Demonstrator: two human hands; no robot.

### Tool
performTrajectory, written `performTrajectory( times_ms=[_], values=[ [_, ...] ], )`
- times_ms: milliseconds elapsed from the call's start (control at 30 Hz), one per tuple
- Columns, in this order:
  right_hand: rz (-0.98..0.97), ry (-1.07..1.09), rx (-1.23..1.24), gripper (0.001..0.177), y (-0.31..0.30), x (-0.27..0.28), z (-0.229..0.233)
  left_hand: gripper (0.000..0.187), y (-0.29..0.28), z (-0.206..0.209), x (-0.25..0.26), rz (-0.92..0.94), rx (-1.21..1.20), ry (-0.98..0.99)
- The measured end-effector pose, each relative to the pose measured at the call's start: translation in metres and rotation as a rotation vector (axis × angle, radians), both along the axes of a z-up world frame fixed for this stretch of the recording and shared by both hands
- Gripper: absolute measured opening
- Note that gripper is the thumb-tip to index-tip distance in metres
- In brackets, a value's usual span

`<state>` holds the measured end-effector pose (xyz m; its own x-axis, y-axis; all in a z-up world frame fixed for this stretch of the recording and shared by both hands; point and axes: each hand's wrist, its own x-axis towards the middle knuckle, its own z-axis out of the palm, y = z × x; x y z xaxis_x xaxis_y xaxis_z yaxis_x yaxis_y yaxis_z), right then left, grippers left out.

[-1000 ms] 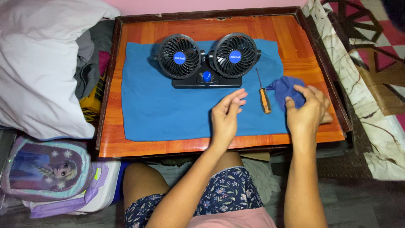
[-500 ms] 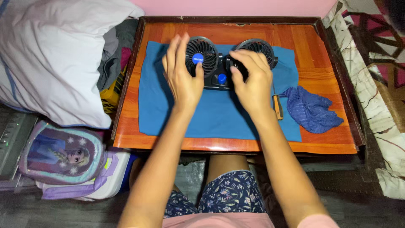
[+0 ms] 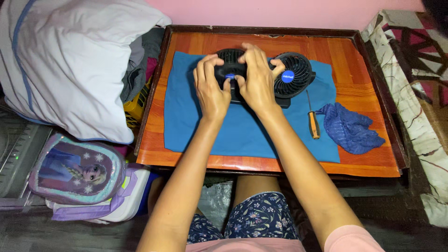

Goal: The person uses a screwdriver to remove screws from the front grilles of two small black fans on a table. They detach the grilles, set them aside, and continue unscrewing components from the fan bodies.

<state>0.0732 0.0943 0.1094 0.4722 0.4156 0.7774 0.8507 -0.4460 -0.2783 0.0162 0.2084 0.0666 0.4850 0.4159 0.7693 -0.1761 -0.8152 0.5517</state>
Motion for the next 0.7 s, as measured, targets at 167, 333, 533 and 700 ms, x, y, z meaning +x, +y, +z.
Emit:
performTrajectory(
  times_ms=[167, 333, 533, 700],
  values=[
    [0.102, 0.073, 0.104, 0.053, 0.001, 0.001, -0.011, 0.043, 0.0, -0.006, -0.015, -0.017, -0.023, -0.069],
    [0.303, 0.089, 0.223, 0.055, -0.002, 0.005, -0.012, 0.031, -0.002, -0.01, -0.029, -0.053, -0.26, -0.105],
    [0.289, -0.024, 0.194, 0.06, -0.02, -0.011, -0.021, 0.052, -0.014, -0.019, -0.046, -0.325, -1.249, 0.345],
    [0.308, -0.115, 0.189, 0.055, -0.021, -0.024, -0.028, 0.092, -0.002, -0.018, -0.043, -0.706, -1.64, 0.276]
  ],
)
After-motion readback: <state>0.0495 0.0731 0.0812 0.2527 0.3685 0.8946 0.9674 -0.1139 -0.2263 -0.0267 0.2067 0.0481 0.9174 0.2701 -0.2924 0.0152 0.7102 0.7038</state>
